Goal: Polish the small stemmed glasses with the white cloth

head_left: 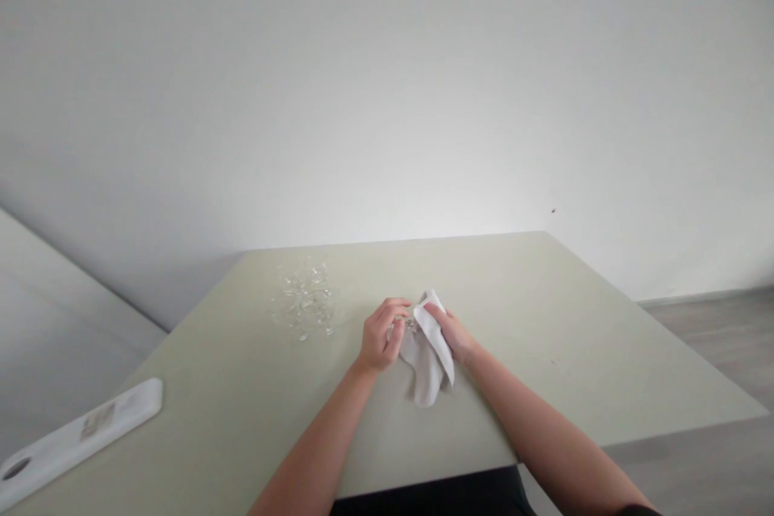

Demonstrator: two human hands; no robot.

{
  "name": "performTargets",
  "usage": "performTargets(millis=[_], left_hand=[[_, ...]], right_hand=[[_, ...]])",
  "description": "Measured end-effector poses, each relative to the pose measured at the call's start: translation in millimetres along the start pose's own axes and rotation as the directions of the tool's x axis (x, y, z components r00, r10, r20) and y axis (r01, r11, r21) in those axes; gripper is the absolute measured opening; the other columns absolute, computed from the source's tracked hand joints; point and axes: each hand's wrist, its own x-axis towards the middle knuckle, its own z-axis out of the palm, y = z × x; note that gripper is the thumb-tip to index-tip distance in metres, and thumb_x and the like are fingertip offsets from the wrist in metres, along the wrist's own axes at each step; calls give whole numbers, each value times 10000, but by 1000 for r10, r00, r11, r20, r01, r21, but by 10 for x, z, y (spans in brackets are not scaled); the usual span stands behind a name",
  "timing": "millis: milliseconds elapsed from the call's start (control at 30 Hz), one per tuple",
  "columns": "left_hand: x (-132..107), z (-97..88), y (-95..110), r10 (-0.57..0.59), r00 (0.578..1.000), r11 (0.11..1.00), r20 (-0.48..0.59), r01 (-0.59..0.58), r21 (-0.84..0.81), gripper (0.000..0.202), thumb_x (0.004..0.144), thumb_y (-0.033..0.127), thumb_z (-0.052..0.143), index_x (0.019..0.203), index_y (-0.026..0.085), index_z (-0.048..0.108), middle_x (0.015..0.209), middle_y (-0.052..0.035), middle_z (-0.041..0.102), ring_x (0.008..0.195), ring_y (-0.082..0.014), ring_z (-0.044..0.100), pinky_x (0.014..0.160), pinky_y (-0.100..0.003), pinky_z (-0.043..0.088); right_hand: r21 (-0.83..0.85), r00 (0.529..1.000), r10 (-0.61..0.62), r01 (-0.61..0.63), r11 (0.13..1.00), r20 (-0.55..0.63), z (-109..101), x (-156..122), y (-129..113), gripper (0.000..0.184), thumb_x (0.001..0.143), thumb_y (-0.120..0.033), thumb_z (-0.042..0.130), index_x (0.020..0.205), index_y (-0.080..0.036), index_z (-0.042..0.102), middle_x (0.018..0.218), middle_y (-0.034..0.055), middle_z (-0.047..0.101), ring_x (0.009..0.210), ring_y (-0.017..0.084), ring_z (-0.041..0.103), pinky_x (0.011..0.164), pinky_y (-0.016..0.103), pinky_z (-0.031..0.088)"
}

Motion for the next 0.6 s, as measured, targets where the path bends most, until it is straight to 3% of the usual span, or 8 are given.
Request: performTargets(millis=[100, 167, 233, 300, 367, 433, 533, 600], left_hand=[[42, 55, -73, -253, 963, 965, -93, 243, -101, 362, 893, 470, 428, 774, 174, 599, 919, -89, 676, 630, -146, 583, 511, -246, 455], [96, 80, -151, -483, 870, 865, -97, 457, -208, 386, 869, 480, 412, 711, 163, 564, 799, -61, 666, 430, -90, 450, 398, -225, 358], [126, 69, -186, -592, 803, 790, -68, 561, -249, 411, 849, 500, 411, 687, 155, 565, 704, -48, 640, 385, -85, 416, 367, -223, 318], [112, 28, -156, -512, 856, 846, -75, 487, -218, 405, 851, 513, 442, 768, 152, 607, 753, -63, 652, 513, -133, 547, 424, -230, 389], [72, -16, -90, -283, 956, 954, -78, 272, -125, 375, 851, 516, 498, 842, 166, 634, 899, -94, 673, 781, -195, 637, 586, -266, 488], [44, -35, -45, -101, 994, 995, -39, 100, -26, 352, 863, 502, 517, 846, 175, 649, 962, -108, 675, 916, -217, 625, 717, -300, 503], [75, -4, -81, -246, 966, 969, -76, 243, -49, 363, 880, 487, 476, 796, 172, 635, 869, -88, 683, 745, -173, 614, 581, -252, 448], [130, 26, -146, -479, 870, 872, -118, 456, -180, 353, 846, 490, 484, 760, 168, 600, 785, -63, 675, 601, -138, 578, 451, -213, 335]], right_hand=[[-92, 973, -214, 222, 971, 88, -23, -41, -39, 345, 722, -387, 769, 973, -211, 611, 790, -9, 667, 680, 155, 580, 646, 258, 462], [-163, 917, -356, 384, 909, 180, -29, -67, -72, 411, 680, -308, 814, 1019, -221, 599, 838, -19, 669, 750, 152, 582, 713, 255, 467], [-184, 896, -390, 429, 884, 214, -24, -66, -74, 458, 655, -278, 834, 1040, -220, 593, 858, -19, 671, 786, 156, 585, 744, 258, 469], [-146, 931, -329, 352, 925, 159, -12, -33, -39, 416, 683, -328, 813, 1024, -221, 600, 834, -19, 673, 749, 158, 590, 703, 256, 469], [-87, 980, -184, 191, 978, 82, -5, 6, 15, 353, 732, -418, 760, 987, -219, 618, 802, -6, 679, 698, 165, 597, 648, 262, 468], [-63, 996, -76, 78, 995, 44, -9, 25, 51, 346, 764, -478, 712, 972, -213, 632, 795, 7, 688, 678, 173, 604, 628, 273, 470], [-132, 978, -176, 190, 973, 111, -28, -6, 29, 353, 757, -435, 735, 1006, -219, 610, 803, -11, 680, 699, 160, 601, 642, 259, 471], [-199, 933, -298, 337, 920, 204, -34, -40, -13, 400, 719, -354, 785, 1045, -224, 592, 836, -22, 673, 753, 152, 596, 693, 250, 471]])
